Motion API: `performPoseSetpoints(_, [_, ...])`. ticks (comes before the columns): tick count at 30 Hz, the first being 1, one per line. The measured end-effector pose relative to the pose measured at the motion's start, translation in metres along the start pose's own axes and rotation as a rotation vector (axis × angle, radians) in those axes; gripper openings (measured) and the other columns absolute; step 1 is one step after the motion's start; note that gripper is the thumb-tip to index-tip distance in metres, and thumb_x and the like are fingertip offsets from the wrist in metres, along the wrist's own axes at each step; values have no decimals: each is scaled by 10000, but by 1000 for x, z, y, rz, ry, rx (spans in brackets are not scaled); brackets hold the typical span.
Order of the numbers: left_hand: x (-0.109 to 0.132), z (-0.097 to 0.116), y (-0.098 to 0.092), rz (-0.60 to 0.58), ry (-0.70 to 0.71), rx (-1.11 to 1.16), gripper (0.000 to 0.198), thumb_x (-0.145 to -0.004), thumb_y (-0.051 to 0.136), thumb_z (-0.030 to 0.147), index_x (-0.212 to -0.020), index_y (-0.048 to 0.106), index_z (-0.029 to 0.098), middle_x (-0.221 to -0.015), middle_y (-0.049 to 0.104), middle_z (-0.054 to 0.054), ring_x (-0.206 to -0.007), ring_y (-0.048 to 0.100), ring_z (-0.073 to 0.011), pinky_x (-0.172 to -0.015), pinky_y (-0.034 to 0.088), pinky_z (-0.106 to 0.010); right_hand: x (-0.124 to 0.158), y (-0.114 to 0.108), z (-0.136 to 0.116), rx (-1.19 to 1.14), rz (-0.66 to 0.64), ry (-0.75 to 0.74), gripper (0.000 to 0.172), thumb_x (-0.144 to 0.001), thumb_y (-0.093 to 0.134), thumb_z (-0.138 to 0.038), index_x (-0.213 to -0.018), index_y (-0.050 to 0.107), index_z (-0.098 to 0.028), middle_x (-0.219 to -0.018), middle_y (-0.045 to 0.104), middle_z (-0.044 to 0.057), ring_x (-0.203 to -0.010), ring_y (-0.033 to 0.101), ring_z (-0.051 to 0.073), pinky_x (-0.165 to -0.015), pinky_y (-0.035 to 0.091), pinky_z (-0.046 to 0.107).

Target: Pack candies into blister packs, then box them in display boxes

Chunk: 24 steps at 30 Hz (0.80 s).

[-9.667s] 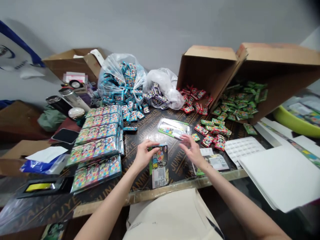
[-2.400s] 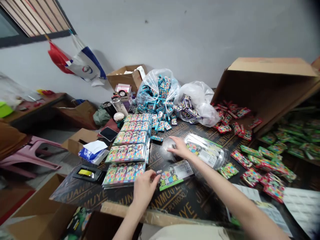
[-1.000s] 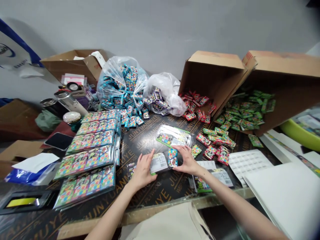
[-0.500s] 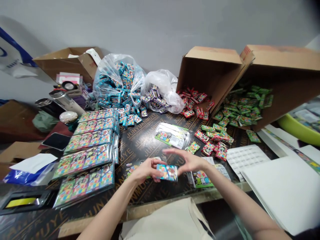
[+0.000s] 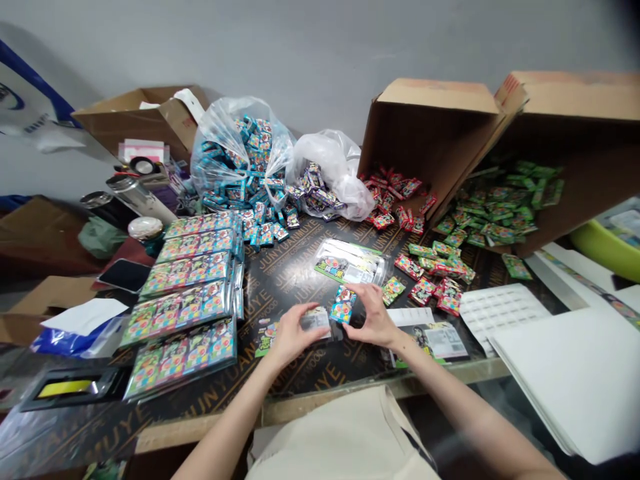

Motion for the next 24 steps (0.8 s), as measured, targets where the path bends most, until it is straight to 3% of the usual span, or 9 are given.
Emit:
performPoseSetpoints(2, [3, -4, -4, -46, 155, -351, 863, -454, 768, 411, -1241, 457, 242, -1181, 522, -94, -1116, 449, -299, -1002, 242, -491, 5, 0, 11, 44, -23, 4, 692, -585, 622, -324, -1228, 389, -216, -1166, 524, 85, -1090, 466, 262, -997, 194, 449])
performPoseSetpoints(4, [6, -10, -3, -111, 207, -541, 997, -437, 769, 349, -1327, 326, 268, -1176, 502, -82, -1109, 439, -291, -1013, 203, -500, 11, 5, 17, 64, -80, -4, 685, -599, 610, -318, -1239, 385, -222, -1173, 526, 90, -1100, 465, 266, -1001, 167, 462])
performPoseSetpoints(9, [7, -10, -3, -93, 258, -555, 999, -567, 672, 304, -1390, 112, 227, -1213, 473, -86, -1135, 416, -259, -1039, 168, -476, 19, 18, 18, -38, -210, -31, 772, -596, 623, -316, -1292, 304, -216, -1250, 479, 102, -1155, 439, 260, -1025, 133, 458])
performPoseSetpoints(13, [6, -2, -6, -134, 299, -503, 975, -587, 654, 295, -1387, 102, 226, -1262, 443, -88, -1165, 397, -258, -1056, 138, -482, 14, 22, 18, -128, -324, -94, 862, -619, 641, -352, -1348, 201, -217, -1352, 375, 113, -1257, 328, 260, -1043, 107, 461])
performPoseSetpoints(16, [3, -1, -15, -53, 252, -478, 970, -579, 665, 307, -1382, 128, 221, -1234, 452, -93, -1153, 401, -275, -1035, 190, -484, 8, 18, 20, -127, -216, -23, 931, -664, 643, -406, -1386, 86, -216, -1380, 333, 124, -1301, 244, 264, -1047, 101, 478])
performPoseSetpoints(18, [2, -2, -22, 15, 213, -453, 977, -570, 678, 319, -1379, 143, 213, -1203, 456, -98, -1132, 411, -278, -1008, 245, -469, 7, 14, 17, -133, -94, 53, 866, -728, 601, -398, -1388, 71, -219, -1316, 425, 115, -1275, 301, 249, -1048, 110, 476])
performPoseSetpoints(22, [-4, -6, -25, 60, 202, -412, 994, -545, 701, 311, -1376, 165, 210, -1192, 438, -96, -1110, 409, -259, -976, 296, -416, -3, 24, 4, -178, -146, 10, 581, -841, 473, -320, -1357, 215, -257, -1140, 582, 60, -1112, 497, 220, -1046, 113, 475])
performPoseSetpoints(24, [-10, -9, -22, 56, 184, -419, 988, -526, 713, 303, -1368, 202, 226, -1182, 436, -82, -1094, 408, -251, -962, 307, -398, -27, 23, 12, -153, -21, 46, 471, -864, 427, -302, -1317, 303, -259, -1080, 609, 54, -1047, 535, 217, -1024, 172, 467])
Point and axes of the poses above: each hand's wrist, its own x-axis away from the middle knuckle, its own y-axis out of the palm, z = x × y, the point moved 5 cm from there along -x, towards the middle knuckle
